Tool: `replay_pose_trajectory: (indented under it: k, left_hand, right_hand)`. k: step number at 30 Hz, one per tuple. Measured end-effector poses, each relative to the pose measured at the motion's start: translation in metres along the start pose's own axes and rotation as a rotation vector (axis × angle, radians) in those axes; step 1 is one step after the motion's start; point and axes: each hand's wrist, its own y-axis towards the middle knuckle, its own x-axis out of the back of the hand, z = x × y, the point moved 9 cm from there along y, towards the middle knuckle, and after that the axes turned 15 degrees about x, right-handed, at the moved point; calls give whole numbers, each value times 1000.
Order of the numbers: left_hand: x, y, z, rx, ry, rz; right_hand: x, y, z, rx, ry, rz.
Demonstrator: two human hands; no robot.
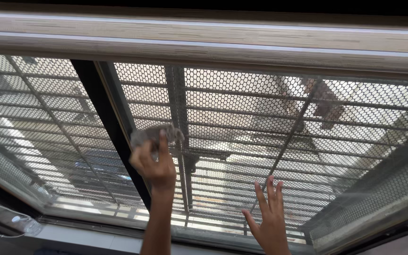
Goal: The person wipes a window screen with a cloth, moving the cloth across the mesh and along the frame edges. The person uses both hands to hold and maneuver the cloth while cleaning different sections of the screen.
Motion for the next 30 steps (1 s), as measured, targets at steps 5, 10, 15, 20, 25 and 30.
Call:
replay_pose_trajectory:
  k: [5,10,15,20,25,30]
  left_hand:
    - [10,-35,17,133,-124,77]
    - [0,40,27,78,-93,-66]
    - [9,20,29,29,-12,-1]
    - [20,-14,39,145,-184,125]
    - [1,44,52,202,-268,130]
    - [13,25,45,153,-65,138]
  right_hand:
    - [-10,-2,-5,-50,-71,81]
    - [-16,-1,-6,-135,-99,115]
    - [-13,2,-6,-153,-82,103]
    - [-14,5,-4,-138,-85,82]
    - [-10,4,-1,-114,-86,58]
    - [-17,-3,-14,-190,-109,156]
